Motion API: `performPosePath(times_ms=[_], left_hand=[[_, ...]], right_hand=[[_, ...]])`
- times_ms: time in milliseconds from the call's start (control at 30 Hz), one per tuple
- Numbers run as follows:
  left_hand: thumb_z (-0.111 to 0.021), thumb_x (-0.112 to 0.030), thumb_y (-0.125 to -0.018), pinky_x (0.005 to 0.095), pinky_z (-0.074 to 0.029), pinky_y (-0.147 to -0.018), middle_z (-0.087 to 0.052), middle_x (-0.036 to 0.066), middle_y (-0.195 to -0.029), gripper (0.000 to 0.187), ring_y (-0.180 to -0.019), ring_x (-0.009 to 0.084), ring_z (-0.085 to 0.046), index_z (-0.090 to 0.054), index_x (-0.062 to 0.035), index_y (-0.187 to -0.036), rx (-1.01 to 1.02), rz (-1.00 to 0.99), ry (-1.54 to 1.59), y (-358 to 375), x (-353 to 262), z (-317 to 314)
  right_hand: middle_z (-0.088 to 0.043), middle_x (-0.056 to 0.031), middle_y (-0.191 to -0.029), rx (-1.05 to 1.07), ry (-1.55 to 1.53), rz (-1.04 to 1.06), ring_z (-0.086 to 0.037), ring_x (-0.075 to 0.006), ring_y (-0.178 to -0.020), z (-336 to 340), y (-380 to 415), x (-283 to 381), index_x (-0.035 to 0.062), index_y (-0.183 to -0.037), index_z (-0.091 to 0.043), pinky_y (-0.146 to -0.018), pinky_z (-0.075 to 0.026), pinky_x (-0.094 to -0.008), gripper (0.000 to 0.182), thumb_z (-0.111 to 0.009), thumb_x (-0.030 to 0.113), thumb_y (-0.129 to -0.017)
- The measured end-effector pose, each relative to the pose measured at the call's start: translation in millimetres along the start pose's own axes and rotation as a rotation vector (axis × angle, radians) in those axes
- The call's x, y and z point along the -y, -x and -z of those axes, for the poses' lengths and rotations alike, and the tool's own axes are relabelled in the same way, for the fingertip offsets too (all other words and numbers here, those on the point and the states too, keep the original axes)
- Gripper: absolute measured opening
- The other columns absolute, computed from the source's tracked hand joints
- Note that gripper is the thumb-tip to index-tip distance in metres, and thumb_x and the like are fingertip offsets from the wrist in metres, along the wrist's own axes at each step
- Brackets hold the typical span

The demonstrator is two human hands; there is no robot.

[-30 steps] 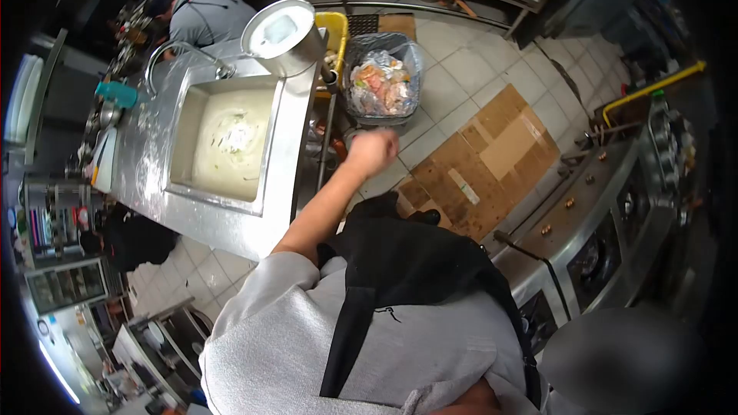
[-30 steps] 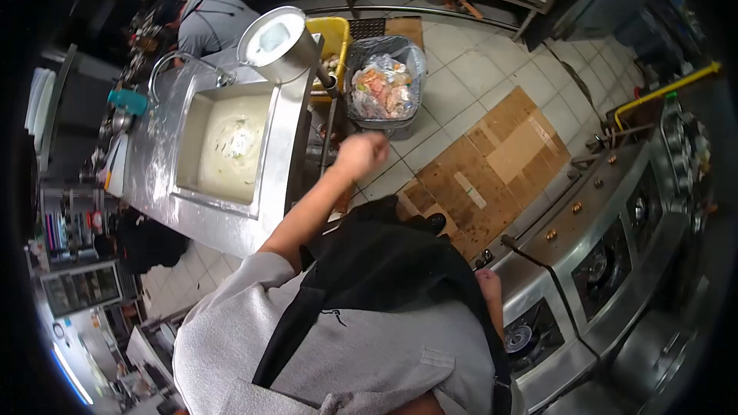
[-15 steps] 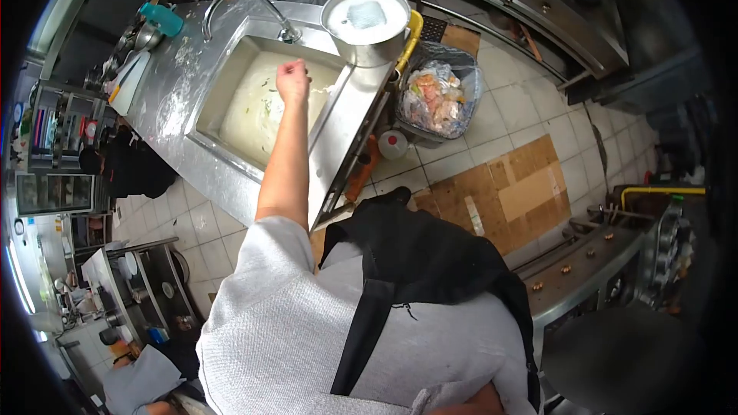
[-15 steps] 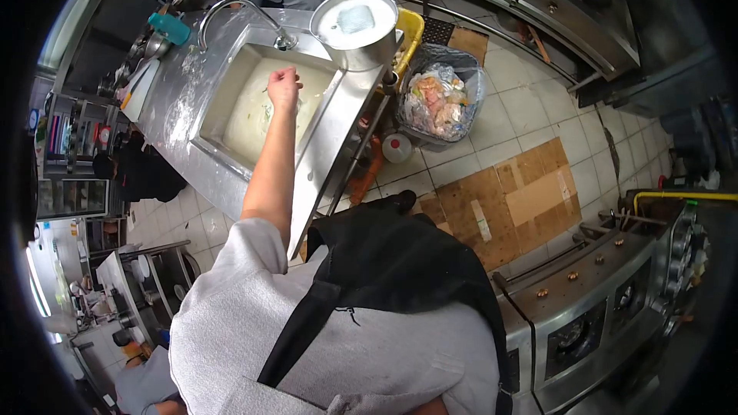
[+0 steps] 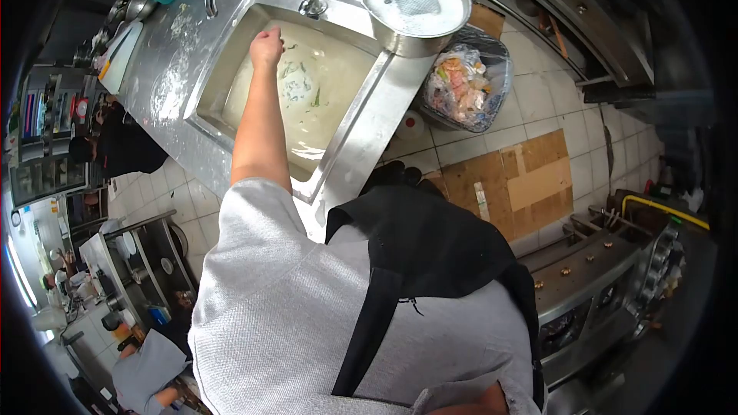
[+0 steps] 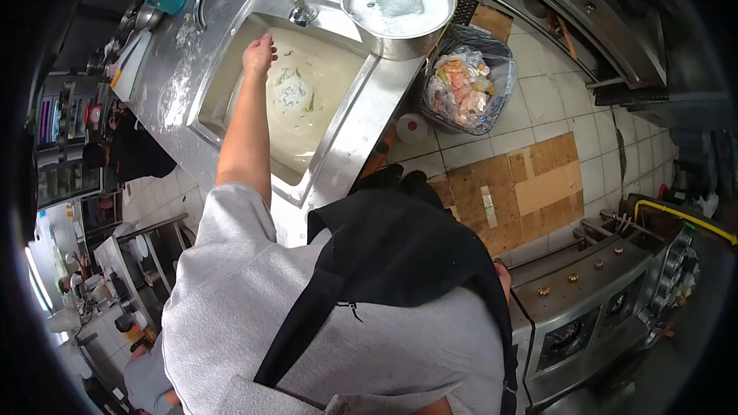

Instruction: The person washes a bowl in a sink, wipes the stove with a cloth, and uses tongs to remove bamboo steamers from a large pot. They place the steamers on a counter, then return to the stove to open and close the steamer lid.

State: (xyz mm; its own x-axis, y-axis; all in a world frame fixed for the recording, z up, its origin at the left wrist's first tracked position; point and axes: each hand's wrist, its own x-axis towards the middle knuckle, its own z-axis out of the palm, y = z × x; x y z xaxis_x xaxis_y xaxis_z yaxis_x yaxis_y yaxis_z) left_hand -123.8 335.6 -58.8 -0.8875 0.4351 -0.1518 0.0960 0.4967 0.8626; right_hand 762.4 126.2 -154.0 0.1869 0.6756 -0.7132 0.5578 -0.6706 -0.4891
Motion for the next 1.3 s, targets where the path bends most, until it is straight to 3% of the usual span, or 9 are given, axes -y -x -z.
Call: performPosePath(times_ms=[100, 433, 500, 700, 800, 1067, 1133, 1300], left_hand=[[-0.066, -0.034, -0.088, 0.031, -0.051, -0.059, -0.069, 0.008, -0.072, 0.033, -0.06, 0.0169, -0.064, -0.066, -0.0023, -0.079, -0.086, -0.026, -0.054, -9.7, 26.4, 15.4], [-0.066, -0.034, -0.092, 0.0298, -0.051, -0.062, -0.067, 0.006, -0.078, 0.031, -0.063, 0.0141, -0.063, -0.064, -0.0039, -0.086, 0.007, 0.011, 0.207, -2.7, -3.9, 7.8], [-0.065, -0.046, -0.09, 0.0272, -0.044, -0.06, -0.068, 0.002, -0.084, 0.036, -0.071, 0.0127, -0.065, -0.065, -0.0099, -0.094, 0.049, 0.019, 0.287, -11.0, -1.5, 4.7], [-0.07, -0.053, -0.085, 0.0292, -0.045, -0.063, -0.068, 0.001, -0.087, 0.046, -0.073, 0.0126, -0.064, -0.061, -0.0099, -0.099, 0.352, 0.145, 0.333, 26.2, -55.3, -24.0], [-0.071, -0.052, -0.084, 0.0304, -0.046, -0.065, -0.067, 0.002, -0.09, 0.046, -0.074, 0.0134, -0.064, -0.058, -0.0104, -0.1, 0.351, 0.045, 0.226, 33.3, -50.3, -40.8], [-0.068, -0.05, -0.088, 0.0296, -0.046, -0.066, -0.067, 0.004, -0.091, 0.044, -0.073, 0.0129, -0.064, -0.057, -0.0106, -0.104, 0.341, 0.036, 0.307, 33.8, -27.4, -30.5], [-0.064, -0.044, -0.092, 0.0288, -0.048, -0.064, -0.066, 0.005, -0.085, 0.039, -0.071, 0.0123, -0.063, -0.061, -0.0058, -0.1, 0.148, 0.058, 0.34, 40.3, -5.6, -21.4], [-0.061, -0.034, -0.095, 0.027, -0.051, -0.062, -0.066, 0.005, -0.076, 0.037, -0.068, 0.0117, -0.06, -0.069, 0.0, -0.081, 0.19, -0.037, 0.254, 69.4, 40.6, 1.9]], right_hand=[[-0.069, -0.0083, -0.085, 0.004, 0.018, -0.003, -0.061, -0.0139, -0.074, -4.1, -5.8, 15.7, -0.0018, -0.101, -0.066, -0.07, -0.051, -0.0302, 0.023, -0.062, 0.019, -0.093], [-0.069, -0.0083, -0.085, 0.025, 0.055, 0.003, -0.061, -0.014, -0.074, -20.3, -6.6, 48.9, -0.0017, -0.101, -0.066, -0.069, -0.05, -0.0302, 0.023, -0.062, 0.02, -0.094], [-0.069, -0.0083, -0.085, 0.034, 0.057, 0.012, -0.061, -0.014, -0.074, -23.7, -8.1, 54.2, -0.0017, -0.101, -0.066, -0.069, -0.05, -0.0302, 0.023, -0.062, 0.02, -0.094], [-0.069, -0.0083, -0.084, 0.058, 0.054, 0.045, -0.061, -0.014, -0.074, -30.9, -20.8, 62.3, -0.0017, -0.102, -0.066, -0.069, -0.05, -0.0302, 0.023, -0.062, 0.02, -0.094], [-0.069, -0.0083, -0.084, 0.063, 0.046, 0.064, -0.061, -0.0141, -0.074, -33.1, -28.6, 62.8, -0.0017, -0.102, -0.066, -0.069, -0.05, -0.0302, 0.023, -0.062, 0.02, -0.094], [-0.069, -0.0088, -0.085, 0.07, 0.061, 0.08, -0.062, -0.0142, -0.074, -29.1, -33.1, 74.6, -0.0018, -0.105, -0.065, -0.069, -0.05, -0.03, 0.024, -0.062, 0.019, -0.094], [-0.069, -0.009, -0.086, 0.073, 0.076, 0.083, -0.062, -0.0142, -0.075, -26.9, -34.2, 78.7, -0.0019, -0.106, -0.065, -0.069, -0.05, -0.0299, 0.024, -0.062, 0.019, -0.094], [-0.069, -0.0094, -0.087, 0.116, 0.133, 0.114, -0.063, -0.0143, -0.075, -21.4, -44.5, 92.3, -0.002, -0.108, -0.064, -0.07, -0.051, -0.0297, 0.025, -0.062, 0.019, -0.094]])
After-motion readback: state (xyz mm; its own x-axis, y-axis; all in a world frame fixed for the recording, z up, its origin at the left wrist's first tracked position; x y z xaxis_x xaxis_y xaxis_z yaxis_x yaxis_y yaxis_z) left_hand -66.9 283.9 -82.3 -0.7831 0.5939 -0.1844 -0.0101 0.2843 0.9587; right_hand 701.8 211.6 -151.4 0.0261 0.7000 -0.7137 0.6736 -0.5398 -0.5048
